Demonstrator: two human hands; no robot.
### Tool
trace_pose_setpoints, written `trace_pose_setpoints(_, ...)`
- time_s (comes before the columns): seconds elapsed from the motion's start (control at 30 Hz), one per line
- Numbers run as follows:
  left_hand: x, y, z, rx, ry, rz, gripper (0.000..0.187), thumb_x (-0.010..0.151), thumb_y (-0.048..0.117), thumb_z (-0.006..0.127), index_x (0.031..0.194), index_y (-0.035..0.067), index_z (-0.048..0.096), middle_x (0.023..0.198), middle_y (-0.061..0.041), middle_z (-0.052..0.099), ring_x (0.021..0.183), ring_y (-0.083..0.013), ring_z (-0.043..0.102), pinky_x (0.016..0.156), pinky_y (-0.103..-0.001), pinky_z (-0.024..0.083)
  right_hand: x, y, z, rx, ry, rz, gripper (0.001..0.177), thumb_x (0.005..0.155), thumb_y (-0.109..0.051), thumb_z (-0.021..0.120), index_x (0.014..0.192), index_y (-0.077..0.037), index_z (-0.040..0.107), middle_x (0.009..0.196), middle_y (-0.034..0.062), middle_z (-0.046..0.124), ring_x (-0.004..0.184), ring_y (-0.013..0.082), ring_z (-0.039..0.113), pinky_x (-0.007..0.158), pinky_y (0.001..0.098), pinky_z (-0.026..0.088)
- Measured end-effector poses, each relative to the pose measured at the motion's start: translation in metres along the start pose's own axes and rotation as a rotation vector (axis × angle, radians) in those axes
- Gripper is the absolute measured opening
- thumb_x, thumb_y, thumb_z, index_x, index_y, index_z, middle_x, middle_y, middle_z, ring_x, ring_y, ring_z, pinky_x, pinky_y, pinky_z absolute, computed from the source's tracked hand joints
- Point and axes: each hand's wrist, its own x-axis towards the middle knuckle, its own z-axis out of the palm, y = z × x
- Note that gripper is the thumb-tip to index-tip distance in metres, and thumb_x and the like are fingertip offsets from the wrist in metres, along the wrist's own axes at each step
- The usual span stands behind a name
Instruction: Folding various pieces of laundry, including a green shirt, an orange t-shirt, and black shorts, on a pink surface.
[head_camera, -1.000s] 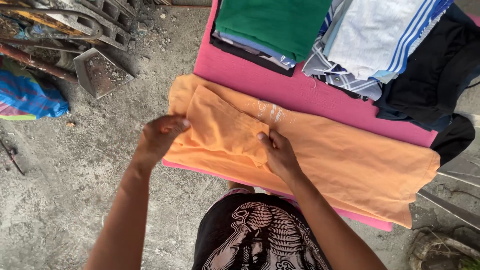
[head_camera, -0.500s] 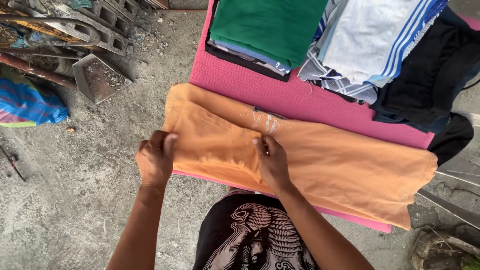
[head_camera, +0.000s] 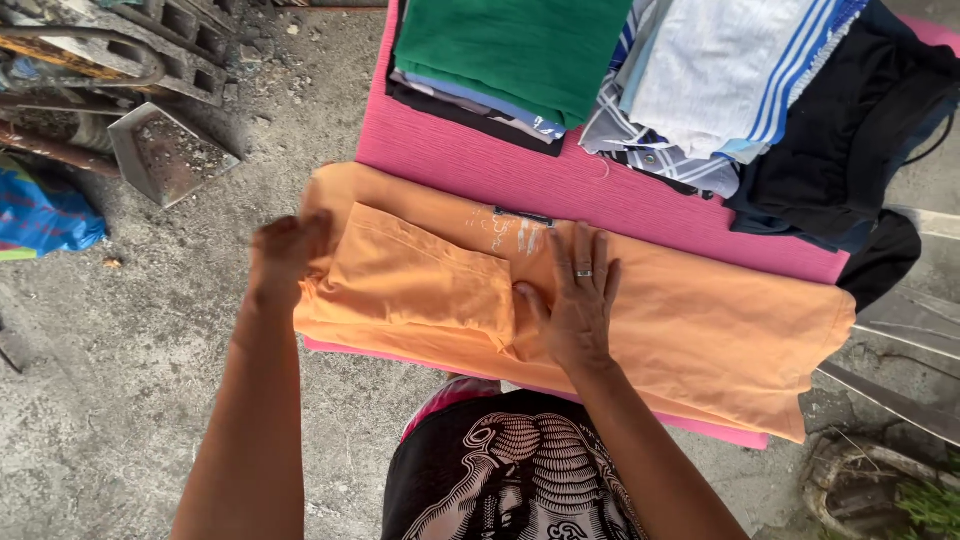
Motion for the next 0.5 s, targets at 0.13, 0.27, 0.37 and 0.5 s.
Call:
trace_pose_setpoints(0.13, -0.018, 0.038, -0.009, -0.881, -0.024, 0.059, 0.024, 0.094, 0.011, 0.081, 0.098, 0.008, 0.057, 0.109, -0.012, 0.069, 0.097, -0.0239, 0.072, 0.088, -0.038, 0.066, 0.003, 0.002, -0.005, -0.023, -0.106, 0.042, 0.105, 0.077, -0.044, 0.085, 0.161, -0.018, 0.027, 0.170, 0.0170, 0.013, 0.156, 0.0432, 0.008, 0.119, 0.0704, 0.008)
trace_pose_setpoints(0.27, -0.029, 0.050, -0.021, -0.987, -0.377, 0.173, 0.027, 0.094, -0.002, 0.064, 0.120, -0.002, 0.065, 0.120, -0.015, 0.070, 0.108, -0.0242, 0.071, 0.100, -0.036, 0.059, 0.001, 0.002, -0.004, -0.032, -0.127, 0.040, 0.115, 0.071, -0.045, 0.088, 0.162, -0.018, 0.023, 0.170, 0.0179, 0.011, 0.156, 0.0451, 0.008, 0.119, 0.0715, 0.008)
trace_pose_setpoints(0.37, -0.030, 0.054, -0.025, -0.975, -0.327, 0.218, 0.041, 0.090, -0.014, 0.060, 0.126, 0.004, 0.058, 0.123, -0.015, 0.067, 0.113, -0.0251, 0.069, 0.107, -0.038, 0.055, 0.003, 0.001, -0.004, -0.046, -0.134, 0.038, 0.118, 0.069, -0.043, 0.089, 0.162, -0.017, 0.021, 0.170, 0.0185, 0.010, 0.156, 0.0459, 0.007, 0.118, 0.0724, 0.008)
trace_pose_setpoints(0.5, -0.054, 0.062, -0.026, -1.093, -0.330, 0.151, 0.042, 0.090, -0.008, 0.056, 0.128, 0.010, 0.053, 0.119, -0.020, 0.071, 0.105, -0.0267, 0.071, 0.095, -0.039, 0.058, 0.002, 0.001, -0.003, -0.048, -0.132, 0.041, 0.118, 0.070, -0.042, 0.090, 0.162, -0.017, 0.021, 0.170, 0.0187, 0.011, 0.156, 0.0459, 0.007, 0.119, 0.0727, 0.008)
